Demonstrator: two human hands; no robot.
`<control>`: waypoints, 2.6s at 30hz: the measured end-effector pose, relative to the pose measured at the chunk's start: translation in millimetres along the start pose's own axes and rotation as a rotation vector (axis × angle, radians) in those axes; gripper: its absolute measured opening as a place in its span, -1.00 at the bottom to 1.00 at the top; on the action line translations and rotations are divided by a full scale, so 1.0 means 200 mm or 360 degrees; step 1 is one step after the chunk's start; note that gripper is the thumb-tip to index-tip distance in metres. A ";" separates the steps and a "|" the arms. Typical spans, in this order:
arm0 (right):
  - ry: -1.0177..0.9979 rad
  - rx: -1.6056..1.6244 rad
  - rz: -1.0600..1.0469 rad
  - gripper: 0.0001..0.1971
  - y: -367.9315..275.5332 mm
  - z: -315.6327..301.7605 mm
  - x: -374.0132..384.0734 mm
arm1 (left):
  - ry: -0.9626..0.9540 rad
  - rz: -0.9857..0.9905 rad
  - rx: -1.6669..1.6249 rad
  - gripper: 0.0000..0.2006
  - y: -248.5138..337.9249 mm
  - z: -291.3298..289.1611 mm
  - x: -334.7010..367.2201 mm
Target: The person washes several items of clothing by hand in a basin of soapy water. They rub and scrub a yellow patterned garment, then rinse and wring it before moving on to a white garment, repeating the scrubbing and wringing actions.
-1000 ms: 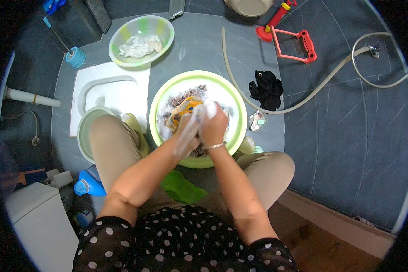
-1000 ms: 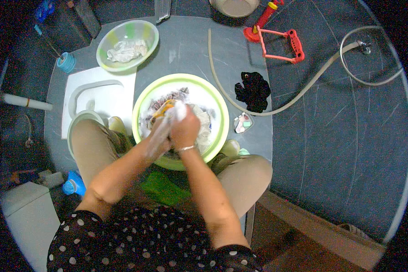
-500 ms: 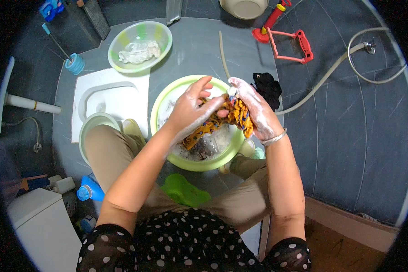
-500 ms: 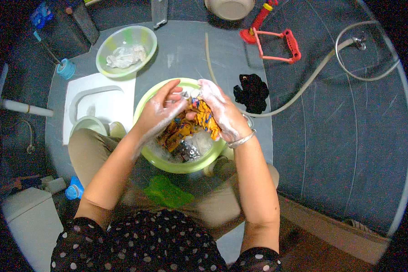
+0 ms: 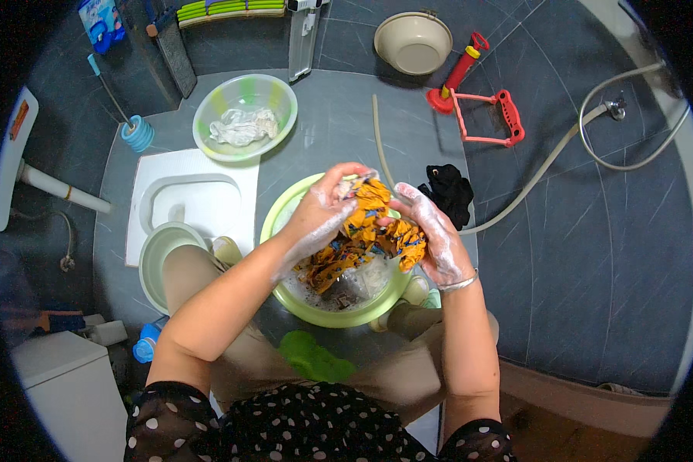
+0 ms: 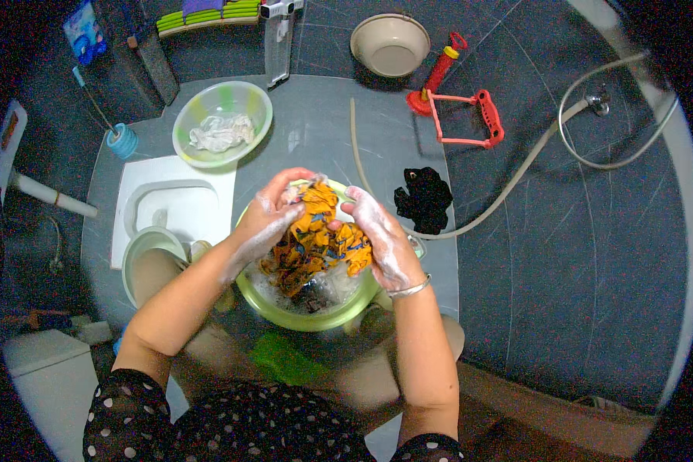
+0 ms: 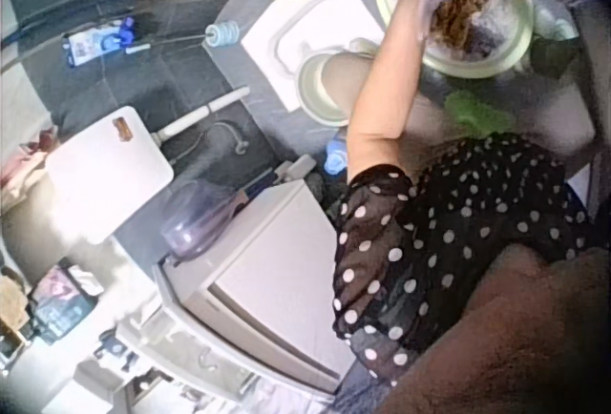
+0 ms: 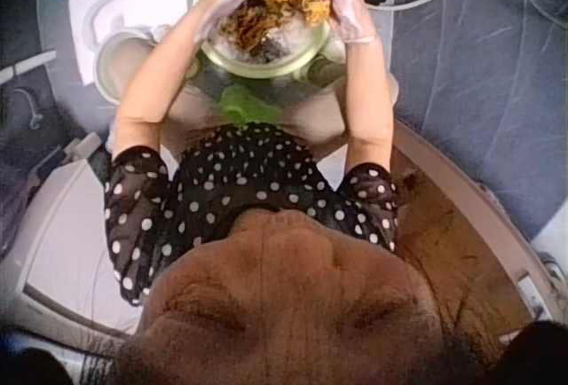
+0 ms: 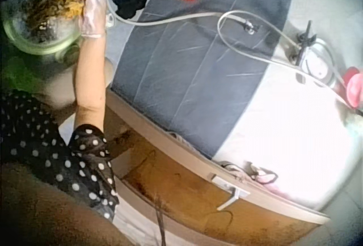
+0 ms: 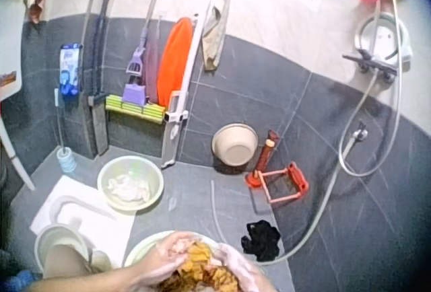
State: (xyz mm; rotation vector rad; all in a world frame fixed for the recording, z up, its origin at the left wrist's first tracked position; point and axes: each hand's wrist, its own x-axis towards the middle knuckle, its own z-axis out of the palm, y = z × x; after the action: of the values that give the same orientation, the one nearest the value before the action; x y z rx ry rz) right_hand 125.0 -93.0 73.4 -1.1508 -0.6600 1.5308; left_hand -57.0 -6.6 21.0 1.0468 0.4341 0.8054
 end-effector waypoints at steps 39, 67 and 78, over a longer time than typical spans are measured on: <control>-0.0067 -0.1095 -0.0790 -0.77 0.03 -0.02 0.04 | 0.0088 0.0109 0.0832 -0.82 0.01 0.03 -0.05; -0.0033 -0.0935 -0.0213 -0.85 0.01 -0.09 0.02 | -0.0031 -0.0424 0.0143 -0.66 0.00 0.06 -0.05; 0.0076 -0.0966 -0.0036 -0.65 -0.04 -0.06 -0.01 | -0.0237 -0.0389 0.0337 -0.84 0.00 0.00 -0.04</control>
State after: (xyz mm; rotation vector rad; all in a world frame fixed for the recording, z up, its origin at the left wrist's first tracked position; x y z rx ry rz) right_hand 138.9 -93.5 76.6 -1.6130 -1.1469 1.3100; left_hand -63.0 -13.0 19.7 1.2138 0.5167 0.4672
